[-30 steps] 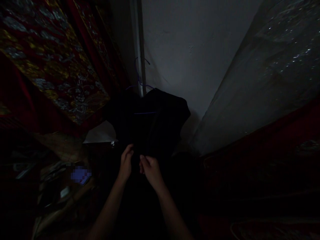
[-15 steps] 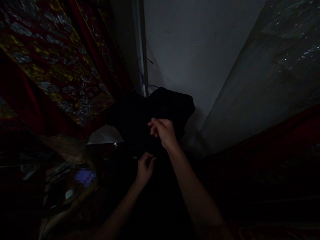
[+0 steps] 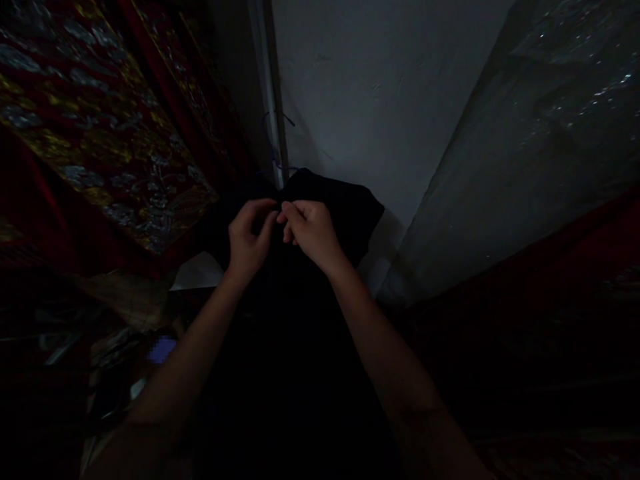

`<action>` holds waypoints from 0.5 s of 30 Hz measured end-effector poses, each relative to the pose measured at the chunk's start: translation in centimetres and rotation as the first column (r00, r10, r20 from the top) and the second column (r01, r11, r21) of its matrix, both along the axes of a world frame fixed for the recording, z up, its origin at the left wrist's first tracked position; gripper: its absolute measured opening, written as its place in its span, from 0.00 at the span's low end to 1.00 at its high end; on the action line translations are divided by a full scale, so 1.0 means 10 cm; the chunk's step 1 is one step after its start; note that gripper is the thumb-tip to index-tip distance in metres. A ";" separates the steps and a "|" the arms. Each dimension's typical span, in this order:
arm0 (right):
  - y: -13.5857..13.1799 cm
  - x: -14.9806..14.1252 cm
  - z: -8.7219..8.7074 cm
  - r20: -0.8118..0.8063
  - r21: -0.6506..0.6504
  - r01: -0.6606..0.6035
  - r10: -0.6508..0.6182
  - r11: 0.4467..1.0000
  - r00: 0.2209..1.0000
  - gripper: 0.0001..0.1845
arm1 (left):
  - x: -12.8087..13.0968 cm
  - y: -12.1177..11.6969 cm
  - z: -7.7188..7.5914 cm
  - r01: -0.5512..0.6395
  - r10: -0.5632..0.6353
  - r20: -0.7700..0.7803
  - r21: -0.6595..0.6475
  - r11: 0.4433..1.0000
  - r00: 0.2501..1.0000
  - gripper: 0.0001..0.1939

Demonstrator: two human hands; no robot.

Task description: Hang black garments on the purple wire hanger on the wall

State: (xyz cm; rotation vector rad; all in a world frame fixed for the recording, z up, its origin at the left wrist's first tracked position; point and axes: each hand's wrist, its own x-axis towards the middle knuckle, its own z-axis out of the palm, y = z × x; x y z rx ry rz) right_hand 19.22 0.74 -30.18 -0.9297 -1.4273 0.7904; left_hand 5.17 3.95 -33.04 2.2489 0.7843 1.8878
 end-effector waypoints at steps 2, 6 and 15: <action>0.02 0.02 0.00 0.043 0.035 0.010 -0.011 0.999 0.999 0.23 | -0.04 0.07 0.16 -0.004 0.006 -0.084 0.031 1.000 0.996 0.08; 0.13 0.04 -0.10 0.103 0.050 0.063 -0.067 0.997 0.992 0.25 | -0.09 0.15 0.23 0.002 0.008 -0.368 0.027 1.000 0.930 0.06; 0.34 -0.01 -0.88 0.066 -0.208 0.072 -0.059 0.975 0.996 0.24 | -0.47 0.41 0.31 -0.193 0.194 0.127 -0.022 0.981 0.973 0.10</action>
